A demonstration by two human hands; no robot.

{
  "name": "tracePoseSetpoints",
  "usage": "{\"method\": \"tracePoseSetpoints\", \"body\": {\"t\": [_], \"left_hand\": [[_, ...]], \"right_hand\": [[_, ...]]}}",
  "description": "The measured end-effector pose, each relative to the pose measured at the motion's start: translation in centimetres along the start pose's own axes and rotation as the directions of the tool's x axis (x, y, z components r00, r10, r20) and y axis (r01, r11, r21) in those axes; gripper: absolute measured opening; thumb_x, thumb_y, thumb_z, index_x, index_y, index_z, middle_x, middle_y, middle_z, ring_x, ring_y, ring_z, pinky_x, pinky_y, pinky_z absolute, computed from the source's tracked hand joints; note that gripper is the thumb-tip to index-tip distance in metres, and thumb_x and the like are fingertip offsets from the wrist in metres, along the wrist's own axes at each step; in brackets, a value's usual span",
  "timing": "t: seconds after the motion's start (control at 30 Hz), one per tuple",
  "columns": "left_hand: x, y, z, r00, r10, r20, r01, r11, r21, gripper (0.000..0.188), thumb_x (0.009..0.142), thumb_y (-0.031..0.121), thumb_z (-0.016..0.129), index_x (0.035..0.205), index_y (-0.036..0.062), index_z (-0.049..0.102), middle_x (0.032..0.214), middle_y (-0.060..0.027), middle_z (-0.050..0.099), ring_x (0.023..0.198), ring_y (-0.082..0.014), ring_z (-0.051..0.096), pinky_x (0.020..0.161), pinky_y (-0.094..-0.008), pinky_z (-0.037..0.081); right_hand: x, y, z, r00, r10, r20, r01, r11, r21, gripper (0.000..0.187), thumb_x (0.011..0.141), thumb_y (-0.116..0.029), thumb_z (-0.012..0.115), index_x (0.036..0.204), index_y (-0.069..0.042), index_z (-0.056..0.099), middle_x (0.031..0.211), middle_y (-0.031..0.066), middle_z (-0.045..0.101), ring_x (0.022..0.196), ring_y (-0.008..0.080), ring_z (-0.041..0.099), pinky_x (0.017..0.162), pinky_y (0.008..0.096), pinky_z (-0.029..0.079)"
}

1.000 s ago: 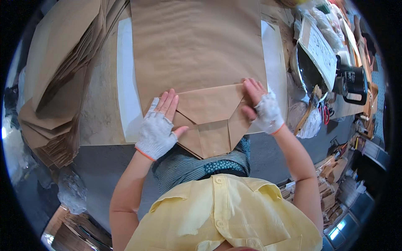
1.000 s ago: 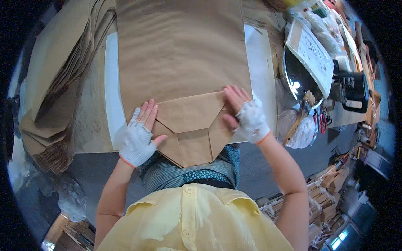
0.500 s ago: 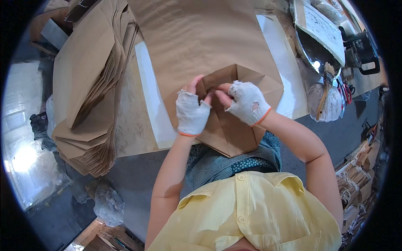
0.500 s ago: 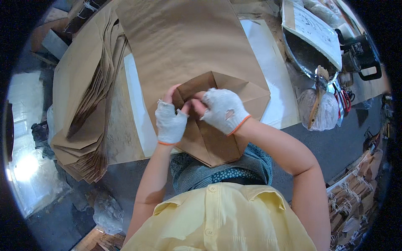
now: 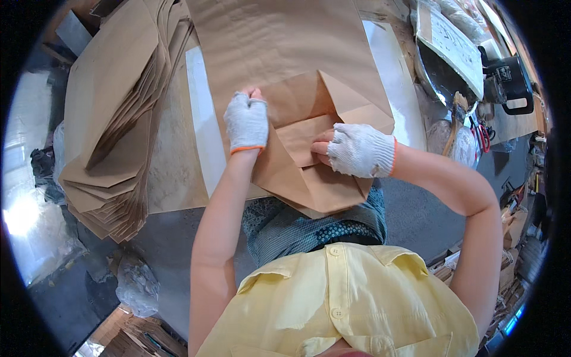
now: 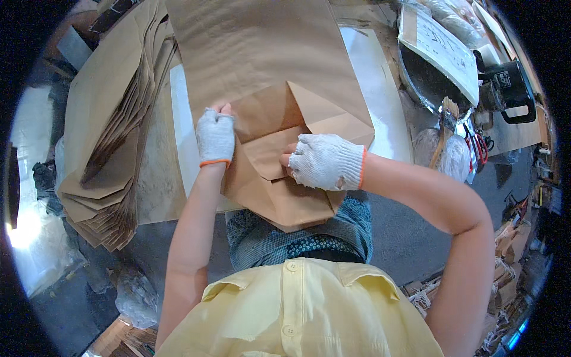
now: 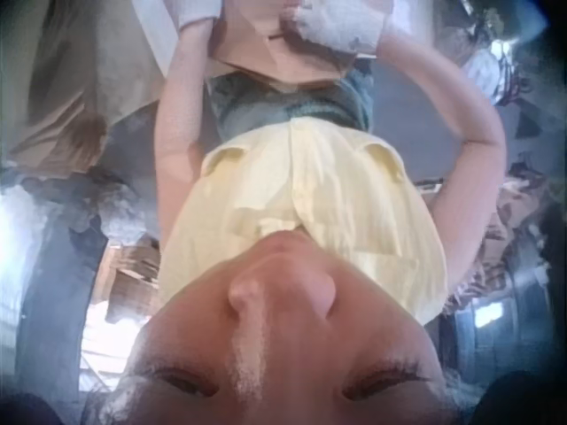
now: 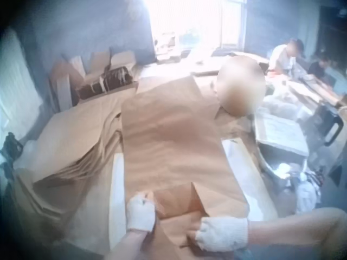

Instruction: The person repeatedly folds the top flaps of brown paper envelopes and applies a liquid adhesive with a brush to seal them. The sealed envelopes are stacked on the table. The person handles envelopes one at a time and uses a brush and a small container of adhesive.

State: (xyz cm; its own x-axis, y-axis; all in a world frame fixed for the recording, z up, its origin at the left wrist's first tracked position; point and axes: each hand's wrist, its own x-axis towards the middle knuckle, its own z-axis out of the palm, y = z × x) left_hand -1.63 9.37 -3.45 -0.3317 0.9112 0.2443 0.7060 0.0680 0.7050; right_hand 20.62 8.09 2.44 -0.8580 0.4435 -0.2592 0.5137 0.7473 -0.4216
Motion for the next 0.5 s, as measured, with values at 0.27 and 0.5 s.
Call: {"method": "tracePoseSetpoints", "body": {"t": [0.27, 0.5], "left_hand": [[-0.9, 9.0, -5.2, 0.315, -0.360, 0.878, -0.672, 0.568, 0.474, 0.025, 0.081, 0.014, 0.062, 0.104, 0.0068, 0.070, 0.103, -0.0149, 0.072, 0.090, -0.0283, 0.071, 0.078, -0.0407, 0.058], [-4.0, 4.5, -9.0, 0.530, 0.013, 0.848, -0.579, 0.736, 0.351, 0.055, 0.073, 0.010, 0.071, 0.124, 0.0038, 0.053, 0.126, -0.0194, 0.050, 0.111, -0.0379, 0.059, 0.085, -0.0473, 0.056]], "right_hand": [[4.5, -0.2, -4.1, 0.754, 0.518, 0.405, -0.237, 0.788, -0.568, 0.021, 0.081, -0.023, 0.069, 0.098, -0.014, 0.076, 0.106, 0.0083, 0.073, 0.094, 0.0264, 0.071, 0.076, 0.0394, 0.057], [-1.6, -0.2, -2.6, 0.776, 0.589, 0.225, -0.305, 0.663, -0.684, 0.031, 0.090, -0.014, 0.063, 0.120, -0.005, 0.065, 0.120, 0.0118, 0.064, 0.113, 0.0244, 0.063, 0.093, 0.0352, 0.052]]}}
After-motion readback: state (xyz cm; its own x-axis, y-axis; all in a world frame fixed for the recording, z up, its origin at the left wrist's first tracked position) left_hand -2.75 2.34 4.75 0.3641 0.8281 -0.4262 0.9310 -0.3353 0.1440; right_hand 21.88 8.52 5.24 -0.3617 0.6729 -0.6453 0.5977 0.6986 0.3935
